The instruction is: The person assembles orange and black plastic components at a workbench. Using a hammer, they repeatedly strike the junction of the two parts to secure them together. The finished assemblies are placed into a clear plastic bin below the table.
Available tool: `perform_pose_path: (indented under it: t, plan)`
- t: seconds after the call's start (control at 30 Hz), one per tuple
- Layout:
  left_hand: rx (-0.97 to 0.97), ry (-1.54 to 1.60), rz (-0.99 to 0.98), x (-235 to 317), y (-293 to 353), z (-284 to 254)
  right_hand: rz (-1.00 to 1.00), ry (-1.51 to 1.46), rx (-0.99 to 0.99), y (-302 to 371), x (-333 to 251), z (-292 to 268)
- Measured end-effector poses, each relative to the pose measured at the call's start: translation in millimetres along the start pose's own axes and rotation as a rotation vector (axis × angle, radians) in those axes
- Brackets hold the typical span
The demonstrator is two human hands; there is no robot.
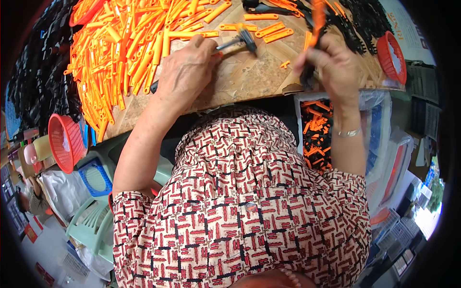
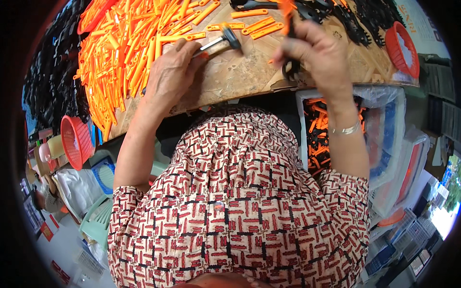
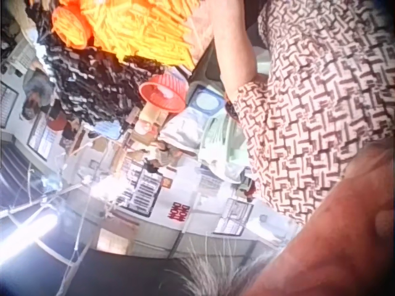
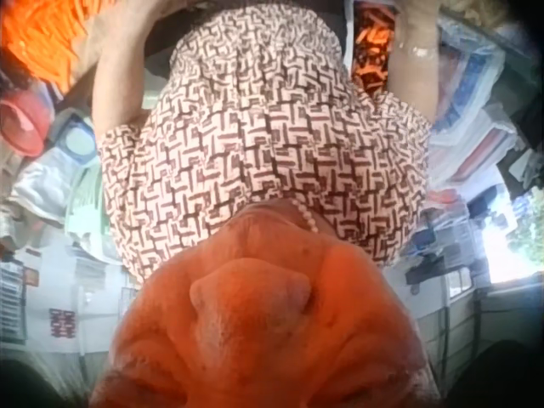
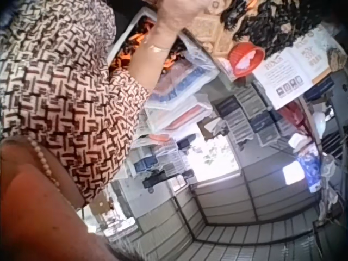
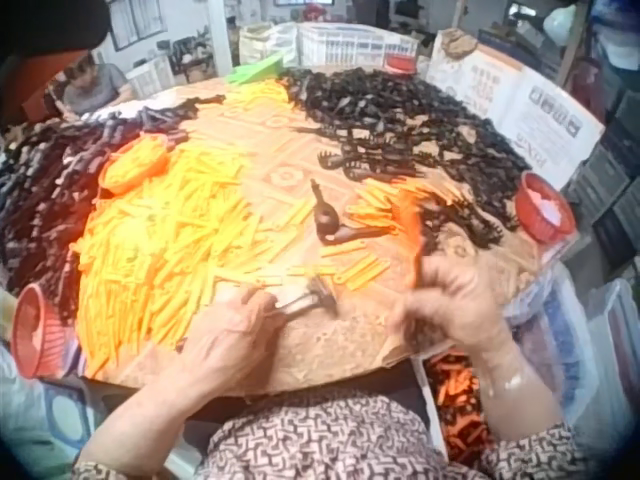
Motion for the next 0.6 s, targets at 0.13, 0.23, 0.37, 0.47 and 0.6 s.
perform_pose_path:
  t: [0.13,0.23,0.37,0.47,0.6]
  plan:
    - [0.211,0.093,0.056,-6.0,-5.2,-6.7,0.491,-0.07,-0.065,66.8,38.3,20.9]
    - [-0.104,0.814,-0.282,-7.0,-9.5,-7.4,0.647,-0.093,-0.035,91.3,62.5,39.0]
    - [-0.343,1.237,-0.418,30.3,-2.6,4.1,0.582,-0.005,-0.01,94.7,70.1,49.7]
    - [-0.388,1.178,-0.329,33.7,-0.5,36.4,0.588,-0.001,-0.04,94.5,69.1,52.1]
    - [-0.349,1.041,-0.352,35.1,4.0,46.2,0.58,0.028,-0.042,95.1,70.1,51.8]
Point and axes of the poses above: each hand's wrist, its own y-axis away from the middle knuckle, its own z-axis out of the palm, x = y × z, the point moved 4 cm from there along -y, towards the middle knuckle, and after that the axes turned 7 degrees about -z, right-handed, at the moved point
